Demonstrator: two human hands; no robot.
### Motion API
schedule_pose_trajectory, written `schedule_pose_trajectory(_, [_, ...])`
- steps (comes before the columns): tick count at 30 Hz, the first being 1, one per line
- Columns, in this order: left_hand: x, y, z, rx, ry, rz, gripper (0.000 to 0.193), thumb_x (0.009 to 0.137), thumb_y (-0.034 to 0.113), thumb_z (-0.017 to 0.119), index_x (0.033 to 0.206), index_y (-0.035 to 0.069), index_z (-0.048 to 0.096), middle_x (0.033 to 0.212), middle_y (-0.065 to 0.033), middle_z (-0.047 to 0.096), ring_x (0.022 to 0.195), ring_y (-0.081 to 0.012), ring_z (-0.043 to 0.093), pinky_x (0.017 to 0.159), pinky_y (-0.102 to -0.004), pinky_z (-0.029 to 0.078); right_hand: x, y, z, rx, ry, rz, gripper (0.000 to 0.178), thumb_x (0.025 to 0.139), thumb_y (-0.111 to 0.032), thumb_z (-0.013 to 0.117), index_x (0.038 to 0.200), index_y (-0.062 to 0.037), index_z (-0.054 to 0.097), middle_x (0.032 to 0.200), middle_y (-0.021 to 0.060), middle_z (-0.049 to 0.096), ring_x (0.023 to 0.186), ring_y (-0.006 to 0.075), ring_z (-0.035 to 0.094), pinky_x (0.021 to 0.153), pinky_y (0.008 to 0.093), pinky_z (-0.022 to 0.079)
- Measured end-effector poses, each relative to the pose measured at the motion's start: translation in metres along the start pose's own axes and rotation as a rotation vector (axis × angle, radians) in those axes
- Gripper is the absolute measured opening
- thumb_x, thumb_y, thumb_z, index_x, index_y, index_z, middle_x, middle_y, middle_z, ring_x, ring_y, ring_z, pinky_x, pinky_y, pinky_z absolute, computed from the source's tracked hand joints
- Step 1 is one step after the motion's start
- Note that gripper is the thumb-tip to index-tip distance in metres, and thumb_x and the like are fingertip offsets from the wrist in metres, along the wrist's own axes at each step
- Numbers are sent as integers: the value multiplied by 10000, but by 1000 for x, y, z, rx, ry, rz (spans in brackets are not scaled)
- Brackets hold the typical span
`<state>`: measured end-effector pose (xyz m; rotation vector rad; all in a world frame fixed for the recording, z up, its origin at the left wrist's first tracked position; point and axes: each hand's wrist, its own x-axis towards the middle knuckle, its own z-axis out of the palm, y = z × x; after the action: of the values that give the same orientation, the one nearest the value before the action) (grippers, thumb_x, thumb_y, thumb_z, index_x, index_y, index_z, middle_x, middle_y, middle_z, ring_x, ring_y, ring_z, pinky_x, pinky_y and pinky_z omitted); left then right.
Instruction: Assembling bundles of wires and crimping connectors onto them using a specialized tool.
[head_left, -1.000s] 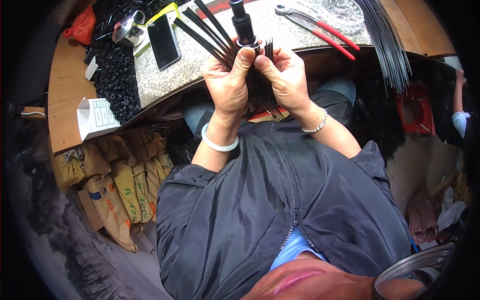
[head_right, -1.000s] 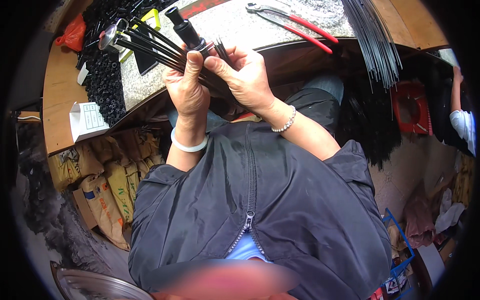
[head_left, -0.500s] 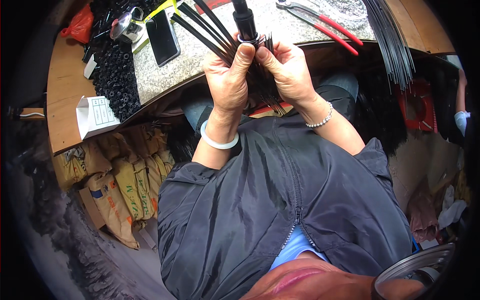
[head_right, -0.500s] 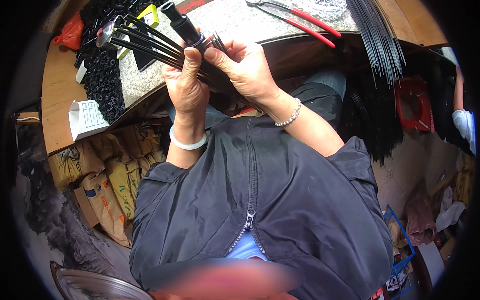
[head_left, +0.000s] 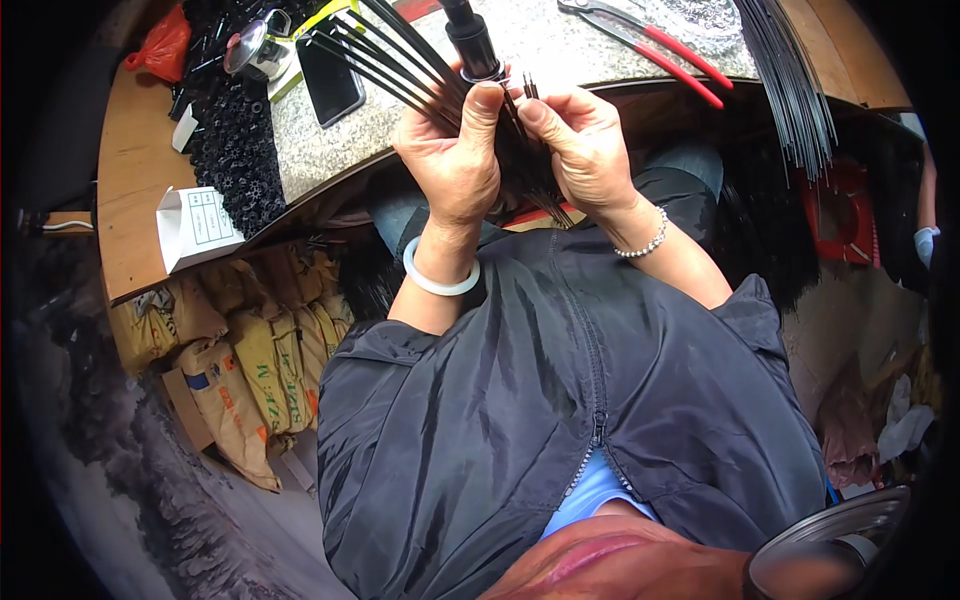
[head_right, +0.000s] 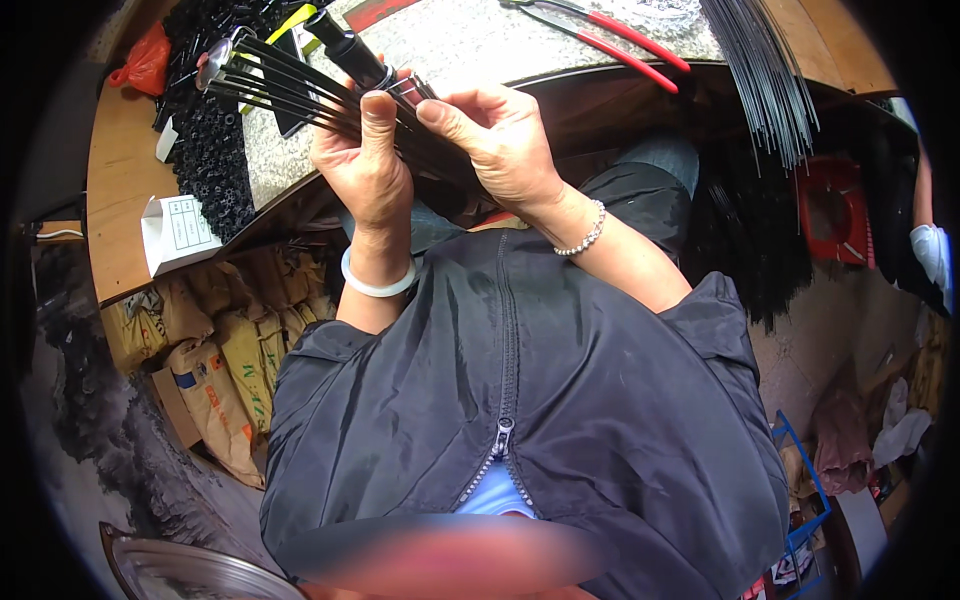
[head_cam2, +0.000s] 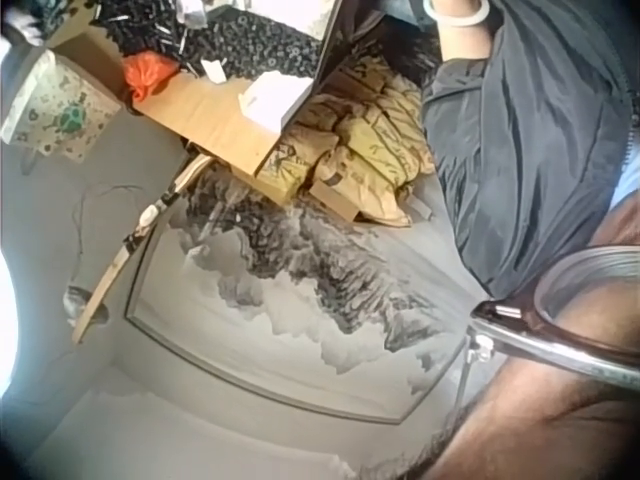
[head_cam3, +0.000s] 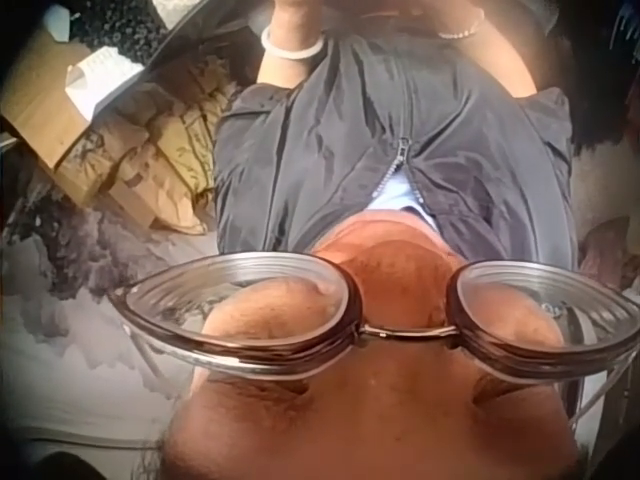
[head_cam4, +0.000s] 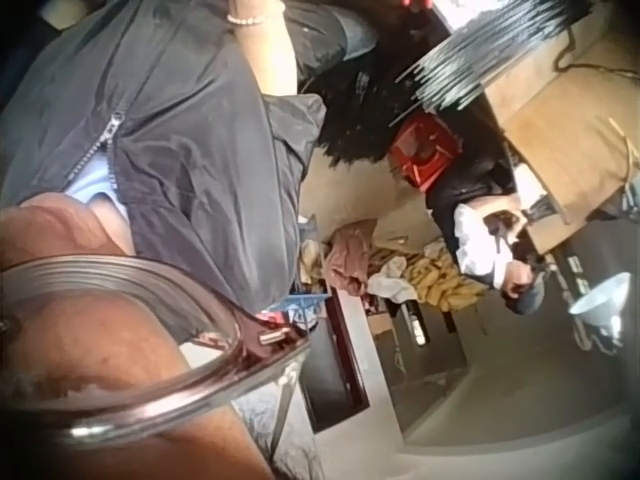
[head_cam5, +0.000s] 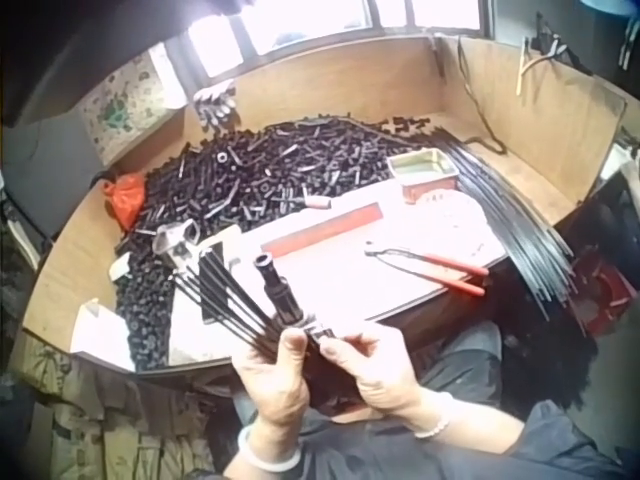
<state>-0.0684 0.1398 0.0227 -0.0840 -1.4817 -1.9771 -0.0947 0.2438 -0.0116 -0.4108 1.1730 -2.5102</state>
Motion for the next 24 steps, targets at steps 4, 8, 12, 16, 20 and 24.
schedule_pose_trajectory(4, [-2,-6,-2,6,-11,25,259,813,66,654,1038,-42,584,866,-76,656,745,-105,609,704,-219,479,-2,-1,4,-26,-14,-46,117,822,-57,634,927,-9,620,864,19,633,756,58,557,739,196,449])
schedule_pose_trajectory(8, [-2,-2,2,-10,-22,-6,261,817,91,657,1034,-43,597,871,-66,656,763,-94,597,723,-224,472,2,-5,0,-31,-24,7,119,835,-67,620,937,-7,614,882,21,630,770,61,557,741,201,453])
schedule_pose_trajectory(12, [-3,-15,-9,7,-38,-63,275,812,102,666,1037,-41,599,862,-64,656,771,-100,602,730,-226,473,10,-5,-6,83,-141,88,125,865,-74,579,964,0,594,900,31,620,771,69,563,731,192,459])
schedule_pose_trajectory(16, [-5,-8,-2,23,-92,35,343,815,121,656,1089,-57,549,997,-121,619,857,-187,616,774,-296,502,6,-9,-3,65,-106,89,101,844,-65,608,926,-8,591,876,34,615,765,69,562,730,192,458])
schedule_pose_trajectory(20, [-4,-1,13,-86,15,60,250,781,19,674,1002,-59,588,901,-106,649,771,-138,624,750,-250,490,2,-10,-3,16,-93,61,87,821,-58,636,882,-17,589,833,9,598,748,62,550,716,183,449])
schedule_pose_trajectory(24, [-5,-2,7,-78,-13,0,254,792,29,664,1018,-59,588,916,-109,648,793,-145,629,760,-254,491,4,-13,-4,78,-125,93,97,820,-65,639,896,-25,594,820,-18,584,733,50,531,691,168,433])
